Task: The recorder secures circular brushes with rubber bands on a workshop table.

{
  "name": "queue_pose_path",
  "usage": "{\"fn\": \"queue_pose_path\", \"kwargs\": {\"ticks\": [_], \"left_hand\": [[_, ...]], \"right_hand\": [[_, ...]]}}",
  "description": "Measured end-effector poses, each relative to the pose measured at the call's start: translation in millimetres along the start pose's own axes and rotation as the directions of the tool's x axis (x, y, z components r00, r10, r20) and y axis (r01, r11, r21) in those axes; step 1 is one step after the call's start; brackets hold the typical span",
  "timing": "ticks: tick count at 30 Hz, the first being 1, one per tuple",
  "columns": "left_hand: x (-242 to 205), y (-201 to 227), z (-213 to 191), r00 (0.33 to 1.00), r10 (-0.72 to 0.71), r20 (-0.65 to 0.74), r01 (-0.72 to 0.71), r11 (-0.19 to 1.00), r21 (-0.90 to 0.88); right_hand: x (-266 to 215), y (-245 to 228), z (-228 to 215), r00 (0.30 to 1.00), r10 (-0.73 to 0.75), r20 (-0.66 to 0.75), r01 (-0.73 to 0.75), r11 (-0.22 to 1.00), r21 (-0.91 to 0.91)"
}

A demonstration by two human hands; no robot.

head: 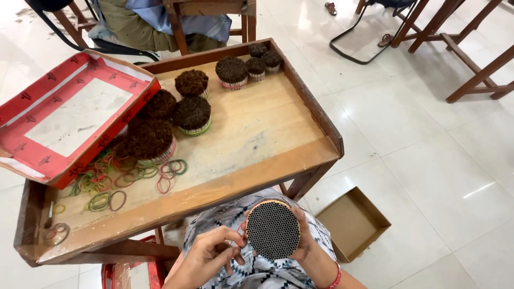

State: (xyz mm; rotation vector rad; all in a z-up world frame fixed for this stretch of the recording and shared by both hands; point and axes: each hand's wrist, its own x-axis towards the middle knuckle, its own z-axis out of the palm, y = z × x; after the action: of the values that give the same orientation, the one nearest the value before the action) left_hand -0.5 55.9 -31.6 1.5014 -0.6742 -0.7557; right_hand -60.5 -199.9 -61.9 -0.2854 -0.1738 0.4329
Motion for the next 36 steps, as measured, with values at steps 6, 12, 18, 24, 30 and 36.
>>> {"fn": "queue_pose_path", "kwargs": {"ticks": [6, 12, 18, 24, 30, 36], "left_hand": [[-12, 5, -3, 0.977, -0.211, 0.016, 0.207, 0.938, -0.277], [-5, 38, 1, 0.962, 0.105, -0.252, -0.093, 0.994, 0.059], [28, 90, 25, 0.924, 0.368, -0.101, -0.175, 0.644, 0.744], [45, 96, 34, 0.944, 0.323, -0.063, -0.148, 0.588, 0.796], [41, 84, 29, 0.976, 0.14, -0.165, -0.018, 0.814, 0.581], [37, 70, 50, 0.897, -0.209, -0.389, 0.384, 0.802, 0.457]], "right_hand": [[3, -1, 4, 0.998, 0.018, -0.053, -0.021, 0.998, -0.052], [-4, 9, -68, 0.882, -0.214, -0.42, 0.089, 0.951, -0.298], [19, 26, -4, 0.876, -0.456, -0.157, 0.24, 0.694, -0.679], [14, 28, -18, 0.892, -0.391, -0.228, 0.168, 0.754, -0.635], [5, 26, -44, 0.959, -0.203, -0.2, 0.161, 0.965, -0.206], [11, 15, -35, 0.858, -0.408, -0.311, 0.364, 0.911, -0.192]]}}
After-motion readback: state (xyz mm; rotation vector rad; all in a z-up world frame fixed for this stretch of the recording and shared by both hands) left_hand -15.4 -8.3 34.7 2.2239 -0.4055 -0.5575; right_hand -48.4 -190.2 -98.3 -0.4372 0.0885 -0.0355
